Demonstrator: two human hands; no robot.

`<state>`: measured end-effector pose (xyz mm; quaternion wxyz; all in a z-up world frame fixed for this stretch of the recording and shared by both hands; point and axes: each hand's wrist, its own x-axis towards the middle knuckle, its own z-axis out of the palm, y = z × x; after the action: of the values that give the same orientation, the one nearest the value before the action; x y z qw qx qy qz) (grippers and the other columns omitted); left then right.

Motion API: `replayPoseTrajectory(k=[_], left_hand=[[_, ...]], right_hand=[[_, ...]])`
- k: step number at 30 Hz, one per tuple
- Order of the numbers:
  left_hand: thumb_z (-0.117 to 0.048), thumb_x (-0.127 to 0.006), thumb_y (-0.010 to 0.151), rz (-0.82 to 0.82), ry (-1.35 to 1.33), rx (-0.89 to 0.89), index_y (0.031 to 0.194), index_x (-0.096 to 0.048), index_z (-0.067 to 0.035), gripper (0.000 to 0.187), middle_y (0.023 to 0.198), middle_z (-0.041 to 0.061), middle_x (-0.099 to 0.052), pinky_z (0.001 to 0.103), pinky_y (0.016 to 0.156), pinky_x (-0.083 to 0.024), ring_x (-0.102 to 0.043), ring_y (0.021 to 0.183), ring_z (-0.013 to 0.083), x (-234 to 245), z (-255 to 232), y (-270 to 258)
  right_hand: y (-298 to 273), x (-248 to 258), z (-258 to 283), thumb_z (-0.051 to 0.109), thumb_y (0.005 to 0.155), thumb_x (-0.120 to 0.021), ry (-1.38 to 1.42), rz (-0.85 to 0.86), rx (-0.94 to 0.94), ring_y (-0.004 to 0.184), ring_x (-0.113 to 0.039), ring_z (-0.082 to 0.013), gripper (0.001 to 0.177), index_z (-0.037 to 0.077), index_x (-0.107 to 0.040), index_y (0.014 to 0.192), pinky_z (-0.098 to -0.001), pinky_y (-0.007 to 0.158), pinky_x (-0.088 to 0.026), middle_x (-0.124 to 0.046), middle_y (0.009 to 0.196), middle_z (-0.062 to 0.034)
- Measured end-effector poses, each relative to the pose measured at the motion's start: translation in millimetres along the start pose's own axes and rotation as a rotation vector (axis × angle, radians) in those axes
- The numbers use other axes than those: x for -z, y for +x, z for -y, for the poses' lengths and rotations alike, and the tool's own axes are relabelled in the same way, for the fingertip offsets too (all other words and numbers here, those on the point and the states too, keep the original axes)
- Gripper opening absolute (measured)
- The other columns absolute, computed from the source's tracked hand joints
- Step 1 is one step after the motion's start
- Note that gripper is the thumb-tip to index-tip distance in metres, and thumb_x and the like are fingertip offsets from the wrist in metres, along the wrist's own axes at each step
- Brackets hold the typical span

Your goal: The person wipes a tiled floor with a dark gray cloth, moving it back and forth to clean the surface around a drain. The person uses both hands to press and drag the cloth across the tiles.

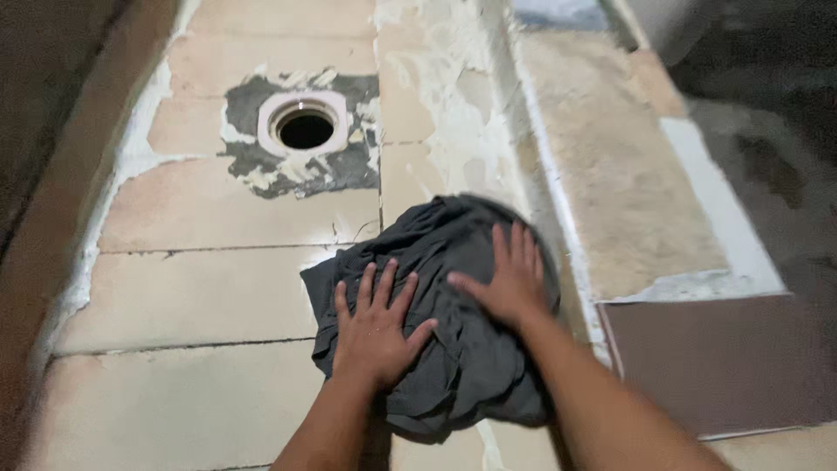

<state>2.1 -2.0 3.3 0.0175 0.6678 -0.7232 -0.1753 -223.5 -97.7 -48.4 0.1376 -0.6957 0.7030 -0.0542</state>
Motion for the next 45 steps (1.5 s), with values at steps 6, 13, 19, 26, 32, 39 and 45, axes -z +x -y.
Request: replayPoseTrajectory(k=[6,13,19,26,32,39,45], left_hand=[[-0.073,-0.044,0.091,0.011,-0.002,0.028,0.159,-0.025,-0.034,0.081,0.172,0.001,-0.001,0.058,0.123,0.006,0.003,0.158,0.0261,1,0,-38],[-0.076,-0.044,0.089,0.114,-0.014,0.067,0.159,-0.025,-0.036,0.082,0.171,0.0,0.002,0.058,0.122,0.008,0.006,0.157,0.0258,-16,2,-128],[-0.075,-0.049,0.088,0.031,-0.061,0.049,0.158,-0.032,-0.035,0.082,0.171,0.002,-0.004,0.06,0.122,0.008,0.002,0.157,0.0266,-26,1,-166],[-0.075,-0.053,0.084,-0.039,-0.035,-0.001,0.159,-0.037,-0.032,0.088,0.174,0.006,-0.008,0.066,0.118,0.009,-0.001,0.155,0.0307,-36,6,-147],[-0.075,-0.055,0.083,-0.127,-0.047,-0.089,0.155,-0.039,-0.03,0.086,0.169,0.007,-0.011,0.068,0.117,0.008,-0.003,0.156,0.0323,-39,15,-135],[-0.078,-0.056,0.079,-0.086,-0.002,-0.09,0.154,-0.038,-0.033,0.089,0.168,0.003,-0.011,0.069,0.117,0.009,-0.003,0.155,0.03,-36,26,-99],[-0.08,-0.054,0.082,-0.137,0.006,-0.121,0.155,-0.04,-0.034,0.088,0.171,0.002,-0.014,0.07,0.119,0.006,-0.005,0.158,0.0298,-30,37,-60]], right_hand=[[-124,9,4,0.083,0.078,-0.06,-0.032,0.029,-0.079,0.158,0.002,-0.0322,0.118,0.021,-0.007,0.163,-0.0479,0.125,-0.008,0.005,0.172,-0.013],[-224,19,17,0.084,0.081,-0.054,-0.152,0.18,-0.151,0.156,0.006,-0.0331,0.117,0.018,-0.003,0.162,-0.0481,0.123,-0.002,0.008,0.17,-0.0152],[-267,9,18,0.081,0.088,-0.044,-0.255,0.15,-0.073,0.154,0.002,-0.0386,0.106,0.014,-0.008,0.162,-0.0532,0.121,-0.003,0.002,0.169,-0.0208],[-257,-16,4,0.08,0.086,-0.043,-0.286,-0.075,0.062,0.15,-0.01,-0.0436,0.105,0.008,-0.02,0.158,-0.0587,0.118,-0.008,-0.009,0.164,-0.0275],[-238,-20,2,0.078,0.086,-0.044,-0.243,-0.137,0.134,0.15,-0.01,-0.0445,0.101,0.01,-0.024,0.157,-0.062,0.116,-0.007,-0.01,0.163,-0.0274],[-200,-21,8,0.079,0.088,-0.044,-0.281,-0.059,0.154,0.151,-0.008,-0.0438,0.1,0.007,-0.027,0.156,-0.0636,0.116,-0.004,-0.013,0.162,-0.0295],[-172,-21,13,0.074,0.09,-0.045,-0.242,-0.154,0.207,0.153,-0.013,-0.0441,0.094,0.009,-0.034,0.157,-0.0635,0.118,-0.007,-0.022,0.162,-0.0298]])
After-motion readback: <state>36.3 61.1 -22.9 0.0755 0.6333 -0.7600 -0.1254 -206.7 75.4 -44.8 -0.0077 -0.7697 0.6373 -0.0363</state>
